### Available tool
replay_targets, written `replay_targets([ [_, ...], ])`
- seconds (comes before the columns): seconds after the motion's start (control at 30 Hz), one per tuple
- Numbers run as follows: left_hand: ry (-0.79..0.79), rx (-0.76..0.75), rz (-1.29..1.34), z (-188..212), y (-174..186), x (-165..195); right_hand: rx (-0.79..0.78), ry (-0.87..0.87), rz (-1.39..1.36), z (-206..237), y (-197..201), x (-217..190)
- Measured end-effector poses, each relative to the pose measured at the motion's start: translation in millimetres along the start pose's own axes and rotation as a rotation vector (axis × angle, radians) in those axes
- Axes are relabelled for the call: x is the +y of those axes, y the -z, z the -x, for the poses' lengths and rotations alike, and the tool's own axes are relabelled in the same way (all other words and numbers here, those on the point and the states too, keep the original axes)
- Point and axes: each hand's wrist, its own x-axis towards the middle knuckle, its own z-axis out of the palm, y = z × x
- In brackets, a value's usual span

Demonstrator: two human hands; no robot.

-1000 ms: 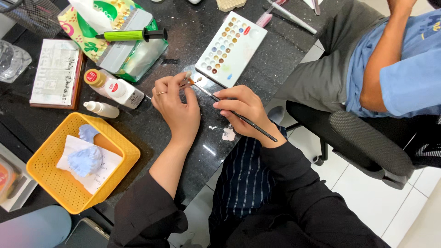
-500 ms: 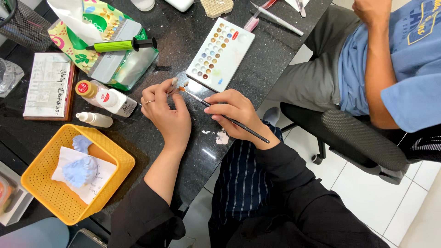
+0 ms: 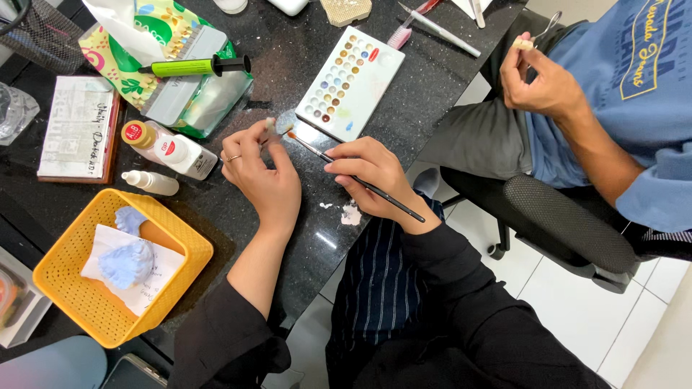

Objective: The person sits at a dental lab bench and uses a fine brush to apply stain from small bottles onto dental crown prosthetics, referencing a ceramic shade guide tile. They hold each crown, dip the brush into stain bottles, and paint the crown surfaces, working on one crown at a time.

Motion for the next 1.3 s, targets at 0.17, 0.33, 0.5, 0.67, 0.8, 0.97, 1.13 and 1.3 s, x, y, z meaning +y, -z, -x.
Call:
replay_targets([
  [0.17, -0.002, 0.012, 0.037, -1.7, -0.3, 0.7, -0.010, -0.004, -0.002, -0.7, -0.7, 0.6],
  [0.33, 0.066, -0.025, 0.077, -2.8, -1.7, -0.8, -0.008, 0.006, -0.028, -1.0, 0.0, 0.9],
  [0.5, 0.082, -0.020, 0.264, -3.1, -6.5, -5.4, -0.030, 0.017, -0.049, -3.1, 1.3, 0.2],
  [0.67, 0.215, -0.045, 0.476, -3.9, -13.9, -10.5, -0.069, 0.013, -0.041, -5.5, 1.4, -0.7],
  [0.8, 0.295, -0.093, 0.485, -5.0, -13.8, -12.0, -0.097, 0.011, -0.037, -6.2, 2.7, -0.9],
  [0.97, 0.329, -0.122, 0.453, -6.0, -12.1, -9.1, -0.101, 0.022, -0.047, -6.9, 1.8, 0.7],
  [1.13, 0.285, -0.101, 0.425, -6.8, -11.5, -8.7, -0.107, 0.016, -0.051, -6.0, 1.7, 0.7],
  [1.3, 0.290, -0.102, 0.409, -6.3, -12.2, -10.0, -0.105, 0.020, -0.041, -6.0, 1.5, 0.4],
])
